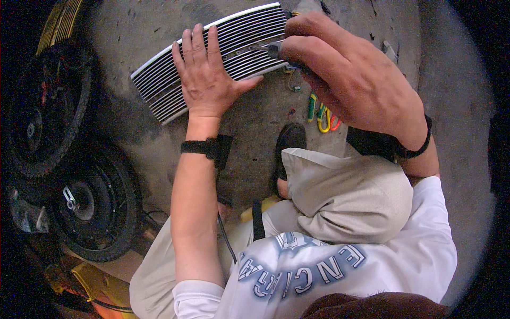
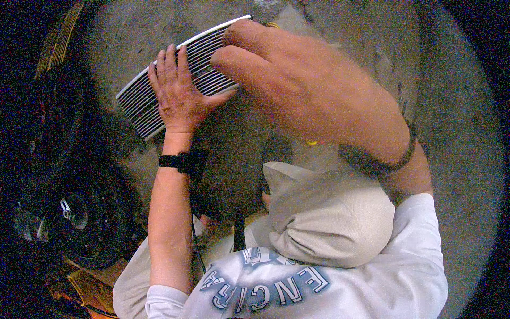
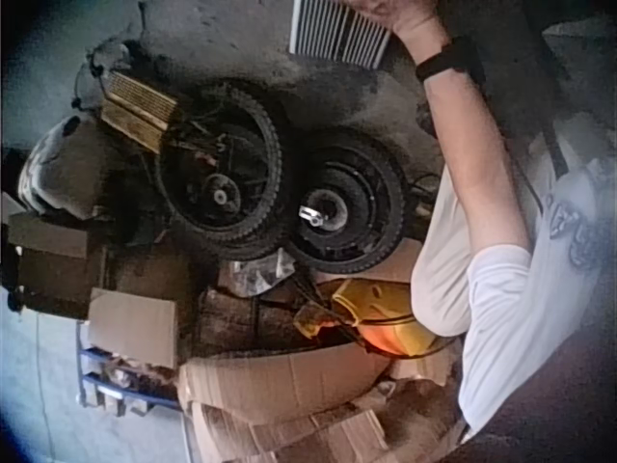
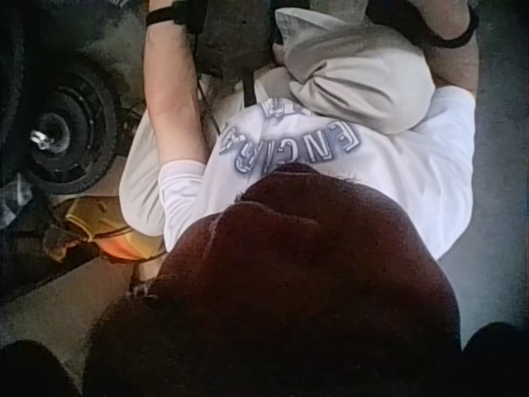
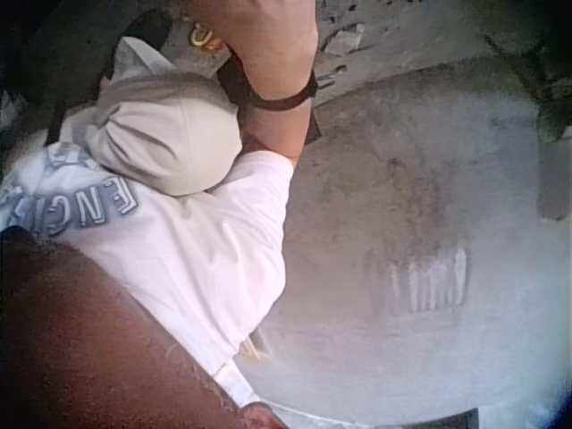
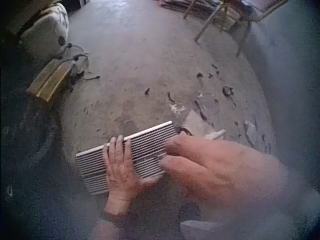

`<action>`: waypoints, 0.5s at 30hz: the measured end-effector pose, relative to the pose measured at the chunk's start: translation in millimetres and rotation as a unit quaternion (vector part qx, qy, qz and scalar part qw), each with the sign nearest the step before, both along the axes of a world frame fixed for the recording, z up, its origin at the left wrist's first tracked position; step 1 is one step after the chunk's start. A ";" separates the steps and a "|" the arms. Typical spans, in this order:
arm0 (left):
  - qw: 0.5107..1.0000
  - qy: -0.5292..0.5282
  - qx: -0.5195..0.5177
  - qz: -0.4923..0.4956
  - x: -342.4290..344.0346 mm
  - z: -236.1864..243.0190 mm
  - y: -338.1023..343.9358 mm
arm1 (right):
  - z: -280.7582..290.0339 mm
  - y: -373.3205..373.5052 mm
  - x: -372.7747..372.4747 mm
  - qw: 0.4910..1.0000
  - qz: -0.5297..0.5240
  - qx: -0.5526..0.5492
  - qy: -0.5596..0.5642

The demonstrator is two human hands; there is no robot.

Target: The recorder is using a screwdriver and pliers to inspect or repair a motor controller heat sink assembly.

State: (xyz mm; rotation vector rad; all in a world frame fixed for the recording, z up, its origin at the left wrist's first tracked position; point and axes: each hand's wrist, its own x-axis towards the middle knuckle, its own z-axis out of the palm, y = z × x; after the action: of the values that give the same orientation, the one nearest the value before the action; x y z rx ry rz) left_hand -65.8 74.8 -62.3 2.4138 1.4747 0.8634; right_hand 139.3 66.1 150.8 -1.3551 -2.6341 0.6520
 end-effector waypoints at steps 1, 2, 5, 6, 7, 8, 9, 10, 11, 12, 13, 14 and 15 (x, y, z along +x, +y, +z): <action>1.000 -0.001 -0.001 0.000 0.6 1.5 0.3 | 0.7 0.5 0.2 1.000 0.007 0.006 -0.009; 1.000 0.000 -0.004 0.001 2.0 3.5 0.9 | 2.3 1.2 -0.2 1.000 0.007 0.006 -0.010; 1.000 0.000 -0.006 0.001 1.7 4.0 -0.4 | 5.8 0.4 -4.4 0.992 0.009 0.044 -0.120; 1.000 0.000 -0.005 0.000 1.3 2.9 -1.5 | 6.0 -0.6 -8.0 0.986 -0.003 0.044 -0.159; 1.000 -0.001 -0.004 0.001 0.9 1.9 -1.3 | 7.7 0.7 -9.8 0.979 -0.013 0.046 -0.197; 1.000 -0.008 -0.006 -0.002 0.2 -0.1 -1.6 | 9.1 2.1 -10.0 0.979 -0.013 0.046 -0.198; 1.000 -0.016 -0.008 -0.004 -0.3 -1.5 -1.8 | 10.3 3.5 -10.0 0.989 -0.017 0.042 -0.140; 1.000 -0.017 -0.008 -0.005 -0.1 -0.7 -1.4 | 11.2 4.3 -9.6 0.996 -0.021 0.038 -0.083; 1.000 -0.016 -0.013 -0.008 0.1 0.4 -0.7 | 12.3 4.8 -7.6 0.996 -0.021 0.038 -0.084; 1.000 -0.015 -0.018 -0.012 0.4 1.4 -0.2 | 13.7 5.2 -4.5 0.994 -0.020 0.034 -0.106; 1.000 -0.015 -0.019 -0.011 0.7 1.0 -0.7 | 15.5 6.3 -5.2 0.991 -0.018 0.029 -0.127; 1.000 -0.017 -0.011 -0.008 1.5 0.3 -0.6 | 20.1 8.4 -9.2 0.991 -0.017 0.029 -0.127; 1.000 -0.019 -0.003 -0.004 1.9 0.0 -1.0 | 28.8 11.3 -16.6 0.986 -0.041 -0.003 -0.160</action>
State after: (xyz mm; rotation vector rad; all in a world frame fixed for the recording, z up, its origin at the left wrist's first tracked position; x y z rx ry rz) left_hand -63.9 73.8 -62.3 2.3851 1.4502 0.8959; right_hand 122.7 77.4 179.6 -1.6871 -2.7947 0.4664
